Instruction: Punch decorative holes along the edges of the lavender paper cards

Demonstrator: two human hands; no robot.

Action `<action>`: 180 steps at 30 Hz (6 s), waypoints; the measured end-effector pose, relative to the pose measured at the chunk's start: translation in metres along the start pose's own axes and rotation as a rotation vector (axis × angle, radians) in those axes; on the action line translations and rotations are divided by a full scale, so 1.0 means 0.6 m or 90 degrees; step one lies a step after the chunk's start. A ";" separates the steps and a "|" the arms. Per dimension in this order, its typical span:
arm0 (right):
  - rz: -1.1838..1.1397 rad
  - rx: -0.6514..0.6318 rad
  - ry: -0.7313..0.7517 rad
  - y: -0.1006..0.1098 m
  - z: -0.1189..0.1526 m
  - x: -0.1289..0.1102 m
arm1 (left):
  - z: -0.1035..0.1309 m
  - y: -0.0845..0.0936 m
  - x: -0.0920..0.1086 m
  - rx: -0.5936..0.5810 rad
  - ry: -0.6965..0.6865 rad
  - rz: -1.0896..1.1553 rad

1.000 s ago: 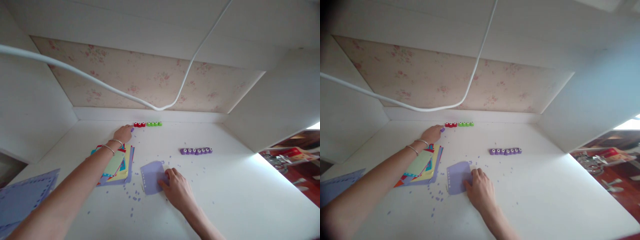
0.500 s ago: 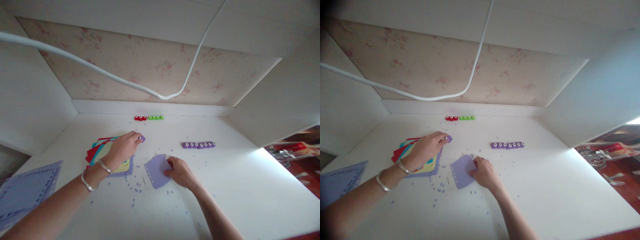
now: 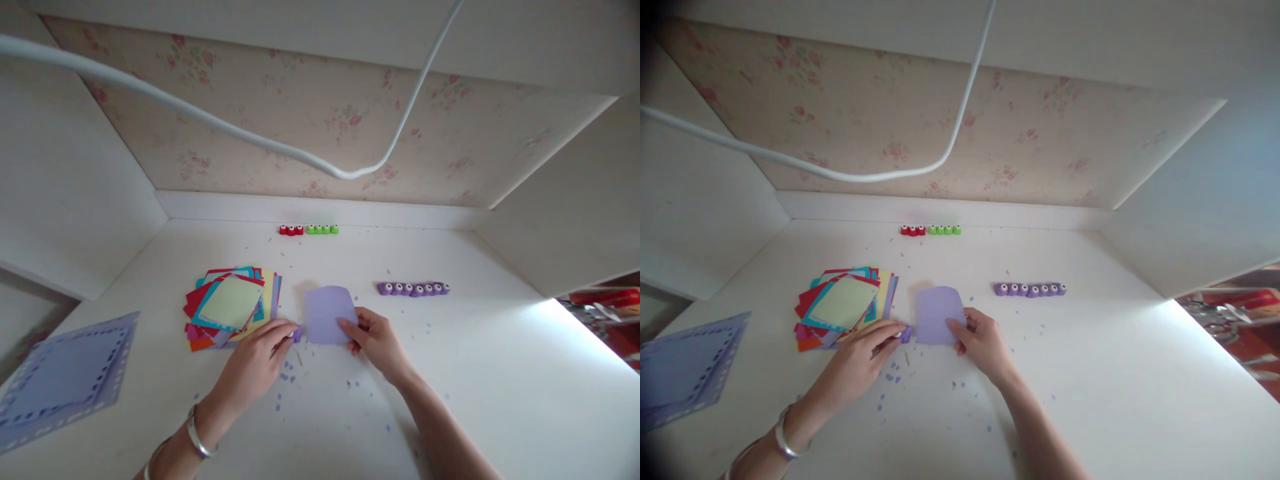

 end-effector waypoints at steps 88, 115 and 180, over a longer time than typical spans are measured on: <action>-0.014 -0.048 -0.024 -0.015 -0.005 0.023 | 0.006 -0.010 -0.011 0.040 -0.014 0.030; 0.008 -0.056 -0.028 -0.017 -0.004 0.026 | 0.008 -0.012 -0.011 0.039 -0.018 0.015; 0.261 -0.018 0.026 -0.023 0.006 0.001 | 0.016 -0.022 -0.011 -0.001 -0.066 -0.131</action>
Point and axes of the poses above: each hand's wrist, its own z-axis away from the middle knuckle, its own y-axis out of the back of the hand, x = y × z, the point moved 6 cm from there along -z, towards the middle knuckle
